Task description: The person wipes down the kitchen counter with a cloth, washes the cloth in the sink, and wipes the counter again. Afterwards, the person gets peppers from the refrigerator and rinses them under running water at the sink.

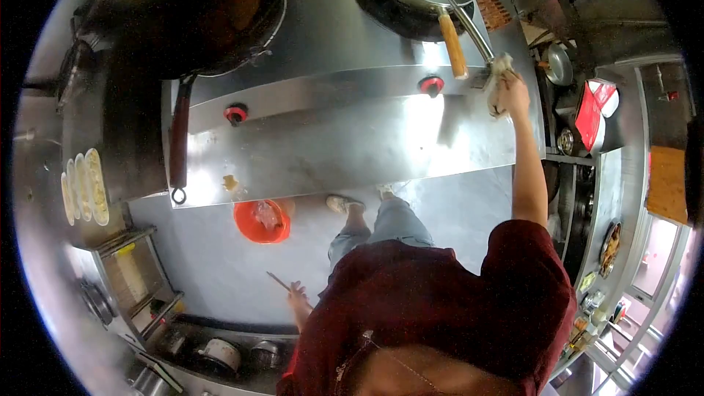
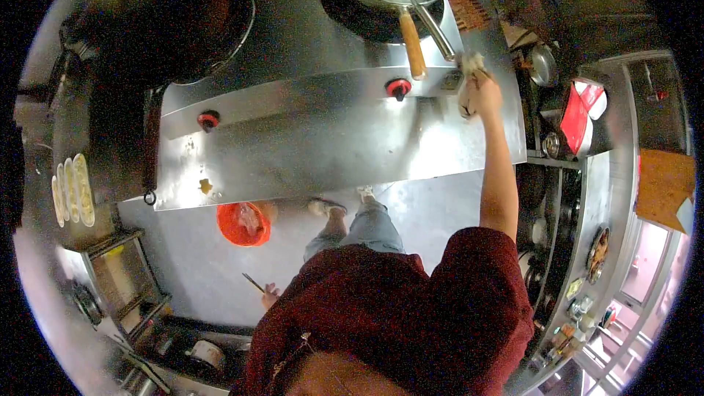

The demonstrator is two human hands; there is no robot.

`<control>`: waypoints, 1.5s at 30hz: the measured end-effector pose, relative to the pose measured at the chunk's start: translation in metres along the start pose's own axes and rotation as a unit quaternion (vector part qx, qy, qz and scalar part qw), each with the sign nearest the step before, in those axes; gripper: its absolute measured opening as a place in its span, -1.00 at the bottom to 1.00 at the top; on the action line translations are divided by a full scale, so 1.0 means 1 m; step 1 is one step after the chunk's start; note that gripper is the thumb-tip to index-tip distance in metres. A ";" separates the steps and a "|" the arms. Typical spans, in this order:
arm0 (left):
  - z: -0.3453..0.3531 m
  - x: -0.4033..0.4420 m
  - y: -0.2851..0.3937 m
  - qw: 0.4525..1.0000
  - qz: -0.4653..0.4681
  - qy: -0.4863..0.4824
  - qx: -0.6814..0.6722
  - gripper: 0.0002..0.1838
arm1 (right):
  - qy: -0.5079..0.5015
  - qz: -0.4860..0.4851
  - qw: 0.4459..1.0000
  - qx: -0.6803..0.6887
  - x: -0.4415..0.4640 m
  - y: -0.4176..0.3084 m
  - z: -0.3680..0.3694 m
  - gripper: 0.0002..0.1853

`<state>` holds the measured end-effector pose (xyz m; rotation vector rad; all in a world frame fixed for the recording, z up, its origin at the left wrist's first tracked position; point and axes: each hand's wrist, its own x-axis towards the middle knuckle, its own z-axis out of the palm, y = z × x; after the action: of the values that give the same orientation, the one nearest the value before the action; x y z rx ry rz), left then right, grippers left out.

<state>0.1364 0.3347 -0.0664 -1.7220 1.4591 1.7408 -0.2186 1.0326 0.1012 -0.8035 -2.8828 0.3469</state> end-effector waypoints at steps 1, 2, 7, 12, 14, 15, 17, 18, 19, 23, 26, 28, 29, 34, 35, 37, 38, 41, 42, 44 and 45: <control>0.003 -0.002 -0.012 0.995 0.070 -0.014 0.076 -0.59 | -0.051 0.049 0.997 0.033 0.000 0.026 0.001 -0.65; 0.005 -0.010 -0.023 0.978 0.136 -0.026 0.153 -0.59 | -0.105 0.098 0.987 0.065 -0.003 0.052 0.005 -0.64; 0.025 -0.043 -0.009 0.995 0.023 -0.005 0.100 -0.60 | 0.126 0.096 0.982 -0.108 -0.071 0.105 0.098 -0.55; 0.010 -0.044 -0.014 0.995 -0.041 -0.031 0.081 -0.59 | 0.079 0.042 0.994 -0.057 -0.110 -0.024 0.114 -0.55; 0.014 -0.047 -0.018 0.997 -0.047 -0.004 0.063 -0.59 | 0.092 -0.054 0.994 -0.021 -0.124 -0.066 0.128 -0.56; 0.018 -0.046 -0.012 0.997 -0.045 0.008 0.055 -0.58 | 0.081 -0.062 0.995 0.023 -0.128 -0.085 0.142 -0.59; 0.021 -0.051 -0.006 0.996 -0.022 -0.002 0.091 -0.58 | 0.127 -0.116 0.984 0.040 -0.131 -0.125 0.156 -0.58; 0.017 -0.047 -0.002 0.991 0.012 -0.013 0.132 -0.58 | 0.111 -0.095 0.988 0.049 -0.136 -0.141 0.162 -0.57; 0.006 -0.036 -0.004 0.984 0.046 -0.021 0.173 -0.58 | 0.098 -0.074 0.991 0.056 -0.139 -0.154 0.168 -0.56; -0.051 0.013 0.000 0.966 0.090 -0.070 0.231 -0.57 | 0.102 -0.095 0.988 0.071 -0.161 -0.211 0.175 -0.59; -0.078 0.030 0.030 0.977 0.087 -0.055 0.185 -0.58 | 0.106 -0.131 0.981 0.094 -0.188 -0.276 0.184 -0.62; -0.094 0.021 0.064 0.977 0.123 -0.048 0.165 -0.59 | 0.060 -0.173 0.979 0.094 -0.207 -0.332 0.194 -0.63; -0.108 0.024 0.070 0.983 0.105 -0.033 0.144 -0.59 | 0.016 -0.205 0.975 0.090 -0.223 -0.360 0.207 -0.64; -0.170 0.025 0.090 0.991 0.074 -0.008 0.110 -0.61 | -0.031 -0.323 0.906 0.274 -0.263 -0.474 0.228 -0.71; -0.172 0.021 0.090 0.990 0.084 0.001 0.110 -0.61 | -0.015 -0.315 0.899 0.305 -0.259 -0.476 0.223 -0.72; -0.185 0.036 0.083 0.996 0.034 0.003 0.086 -0.61 | 0.005 -0.304 0.881 0.364 -0.248 -0.454 0.214 -0.73; -0.187 0.040 0.073 0.996 0.036 0.011 0.085 -0.60 | 0.005 -0.267 0.905 0.330 -0.243 -0.432 0.207 -0.74; -0.178 0.041 0.039 0.998 0.028 -0.037 0.031 -0.59 | -0.071 -0.221 0.919 0.319 -0.213 -0.305 0.164 -0.75; -0.174 0.040 0.031 0.998 0.025 -0.065 0.010 -0.59 | -0.036 -0.208 0.930 0.301 -0.204 -0.270 0.132 -0.71; -0.139 0.016 0.025 0.995 0.020 -0.001 0.100 -0.59 | 0.041 -0.149 0.941 0.301 -0.191 -0.192 0.122 -0.64; -0.122 0.003 0.024 0.988 0.016 0.030 0.148 -0.58 | 0.100 -0.064 0.975 0.187 -0.191 -0.151 0.142 -0.60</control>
<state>0.1867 0.2273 -0.0308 -1.6138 1.6818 1.4097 -0.1575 0.7805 -0.0095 -0.5489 -2.5514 0.7194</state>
